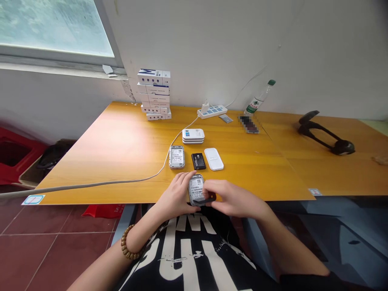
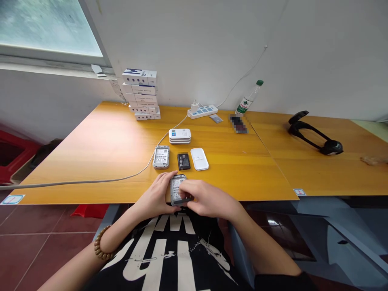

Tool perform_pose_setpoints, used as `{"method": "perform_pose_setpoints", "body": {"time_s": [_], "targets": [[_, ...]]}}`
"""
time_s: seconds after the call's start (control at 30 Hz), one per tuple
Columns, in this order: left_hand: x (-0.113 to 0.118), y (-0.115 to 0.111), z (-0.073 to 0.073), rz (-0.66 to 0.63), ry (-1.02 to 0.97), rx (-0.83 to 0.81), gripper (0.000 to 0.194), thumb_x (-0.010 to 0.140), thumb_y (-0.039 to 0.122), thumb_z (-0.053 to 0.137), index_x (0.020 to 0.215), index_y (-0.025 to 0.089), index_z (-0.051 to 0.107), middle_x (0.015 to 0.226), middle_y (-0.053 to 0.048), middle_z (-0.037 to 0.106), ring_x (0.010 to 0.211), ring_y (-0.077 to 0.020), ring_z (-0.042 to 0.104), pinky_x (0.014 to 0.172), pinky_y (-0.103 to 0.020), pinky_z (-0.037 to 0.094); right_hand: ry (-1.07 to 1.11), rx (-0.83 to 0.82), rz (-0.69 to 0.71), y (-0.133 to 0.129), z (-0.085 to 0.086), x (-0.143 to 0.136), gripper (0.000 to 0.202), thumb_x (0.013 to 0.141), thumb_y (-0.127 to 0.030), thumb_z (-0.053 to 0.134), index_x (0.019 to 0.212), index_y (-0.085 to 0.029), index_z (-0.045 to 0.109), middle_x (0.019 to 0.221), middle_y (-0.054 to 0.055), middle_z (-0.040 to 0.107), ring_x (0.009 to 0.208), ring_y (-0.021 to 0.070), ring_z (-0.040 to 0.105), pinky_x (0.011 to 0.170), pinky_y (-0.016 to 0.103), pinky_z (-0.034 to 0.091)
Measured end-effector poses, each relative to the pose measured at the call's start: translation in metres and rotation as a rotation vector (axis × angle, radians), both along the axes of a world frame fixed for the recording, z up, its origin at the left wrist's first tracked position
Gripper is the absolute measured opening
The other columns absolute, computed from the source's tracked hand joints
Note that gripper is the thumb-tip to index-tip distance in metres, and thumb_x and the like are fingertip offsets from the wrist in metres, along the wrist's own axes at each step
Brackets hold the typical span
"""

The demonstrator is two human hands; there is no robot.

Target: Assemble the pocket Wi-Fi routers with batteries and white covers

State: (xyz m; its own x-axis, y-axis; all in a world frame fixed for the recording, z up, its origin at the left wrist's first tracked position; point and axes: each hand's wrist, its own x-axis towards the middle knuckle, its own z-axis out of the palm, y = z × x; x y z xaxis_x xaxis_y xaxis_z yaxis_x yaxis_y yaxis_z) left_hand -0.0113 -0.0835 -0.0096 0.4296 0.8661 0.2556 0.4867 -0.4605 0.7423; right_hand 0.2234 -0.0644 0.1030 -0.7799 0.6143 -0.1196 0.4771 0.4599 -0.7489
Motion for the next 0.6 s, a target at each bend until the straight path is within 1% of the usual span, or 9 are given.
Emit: {"method": "perform_pose_setpoints", "body": {"time_s": [0.07, 0.13, 0.2, 0.23, 0.3, 0.37, 0.47, 0.53, 0.6], "targets": [[-0.001, -0.001, 0.004, -0.015, -0.014, -0.017, 0.115, 0.066, 0.025, 0.095, 0.161, 0.03, 0.031, 0.152, -0.015, 0.052, 0.145, -0.0424, 0.047, 0.117, -0.067, 0.047, 0.09, 0.02, -0.053, 0.009, 0.007, 0.005, 0.013, 0.088, -0.012, 0.069, 0.092, -0.022, 0.062, 0.092, 0.001, 0.067, 0.084, 0.0184, 0.062, 0.077, 0.032, 0.051], [-0.006, 0.0, 0.01, -0.027, -0.055, -0.022, 0.112, 0.068, 0.026, 0.094, 0.16, 0.032, 0.032, 0.153, -0.015, 0.051, 0.146, -0.0421, 0.047, 0.118, -0.067, 0.046, 0.228, 0.014, -0.178, 0.032, 0.007, 0.006, 0.011, 0.091, -0.023, 0.072, 0.1, -0.022, 0.066, 0.096, 0.003, 0.07, 0.086, 0.0195, 0.066, 0.081, 0.034, 0.054], [-0.016, 0.004, 0.021, -0.016, -0.096, 0.013, 0.106, 0.071, 0.028, 0.092, 0.159, 0.033, 0.033, 0.154, -0.014, 0.05, 0.145, -0.041, 0.048, 0.117, -0.066, 0.047, 0.361, 0.027, -0.366, 0.064, -0.001, 0.004, 0.017, 0.091, -0.029, 0.072, 0.107, -0.022, 0.069, 0.1, 0.004, 0.072, 0.085, 0.0195, 0.067, 0.079, 0.035, 0.056], [-0.023, 0.009, 0.027, 0.001, -0.105, 0.045, 0.102, 0.074, 0.029, 0.09, 0.159, 0.032, 0.033, 0.154, -0.014, 0.05, 0.144, -0.0402, 0.049, 0.117, -0.064, 0.048, 0.383, 0.026, -0.442, 0.081, -0.008, 0.003, 0.02, 0.09, -0.029, 0.072, 0.109, -0.022, 0.07, 0.102, 0.004, 0.073, 0.084, 0.0191, 0.067, 0.076, 0.034, 0.056], [-0.039, 0.024, 0.038, 0.052, -0.102, 0.123, 0.097, 0.077, 0.028, 0.087, 0.158, 0.031, 0.034, 0.153, -0.015, 0.051, 0.143, -0.0388, 0.051, 0.115, -0.061, 0.05, 0.378, 0.005, -0.538, 0.112, -0.026, -0.002, 0.018, 0.089, -0.027, 0.073, 0.105, -0.02, 0.073, 0.095, 0.004, 0.074, 0.079, 0.0183, 0.067, 0.07, 0.032, 0.056], [-0.058, 0.047, 0.043, 0.066, -0.079, 0.173, 0.096, 0.076, 0.029, 0.089, 0.156, 0.029, 0.036, 0.154, -0.016, 0.052, 0.143, -0.039, 0.051, 0.113, -0.058, 0.051, 0.311, -0.049, -0.532, 0.135, -0.043, -0.007, 0.016, 0.088, -0.023, 0.072, 0.102, -0.018, 0.075, 0.09, 0.005, 0.076, 0.077, 0.0185, 0.068, 0.069, 0.031, 0.056], [-0.082, 0.087, 0.039, 0.07, -0.079, 0.122, 0.094, 0.074, 0.039, 0.092, 0.152, 0.026, 0.041, 0.151, -0.017, 0.055, 0.14, -0.04, 0.054, 0.11, -0.058, 0.052, 0.179, -0.067, -0.438, 0.148, -0.06, -0.013, 0.015, 0.089, -0.018, 0.07, 0.101, -0.017, 0.078, 0.095, 0.007, 0.08, 0.085, 0.0206, 0.073, 0.08, 0.034, 0.06], [-0.092, 0.11, 0.03, 0.043, -0.061, 0.081, 0.097, 0.072, 0.045, 0.094, 0.151, 0.024, 0.042, 0.151, -0.018, 0.055, 0.142, -0.0413, 0.054, 0.114, -0.06, 0.049, 0.093, 0.008, -0.404, 0.147, -0.065, -0.015, 0.017, 0.092, -0.016, 0.067, 0.104, -0.017, 0.079, 0.106, 0.009, 0.081, 0.096, 0.0228, 0.074, 0.092, 0.038, 0.059], [-0.098, 0.127, 0.021, 0.0, -0.057, 0.031, 0.1, 0.069, 0.048, 0.095, 0.151, 0.024, 0.043, 0.153, -0.019, 0.053, 0.144, -0.0426, 0.052, 0.116, -0.061, 0.047, 0.0, 0.132, -0.413, 0.143, -0.067, -0.015, 0.019, 0.094, -0.018, 0.067, 0.108, -0.018, 0.08, 0.115, 0.012, 0.079, 0.106, 0.0262, 0.073, 0.101, 0.043, 0.056]]}}
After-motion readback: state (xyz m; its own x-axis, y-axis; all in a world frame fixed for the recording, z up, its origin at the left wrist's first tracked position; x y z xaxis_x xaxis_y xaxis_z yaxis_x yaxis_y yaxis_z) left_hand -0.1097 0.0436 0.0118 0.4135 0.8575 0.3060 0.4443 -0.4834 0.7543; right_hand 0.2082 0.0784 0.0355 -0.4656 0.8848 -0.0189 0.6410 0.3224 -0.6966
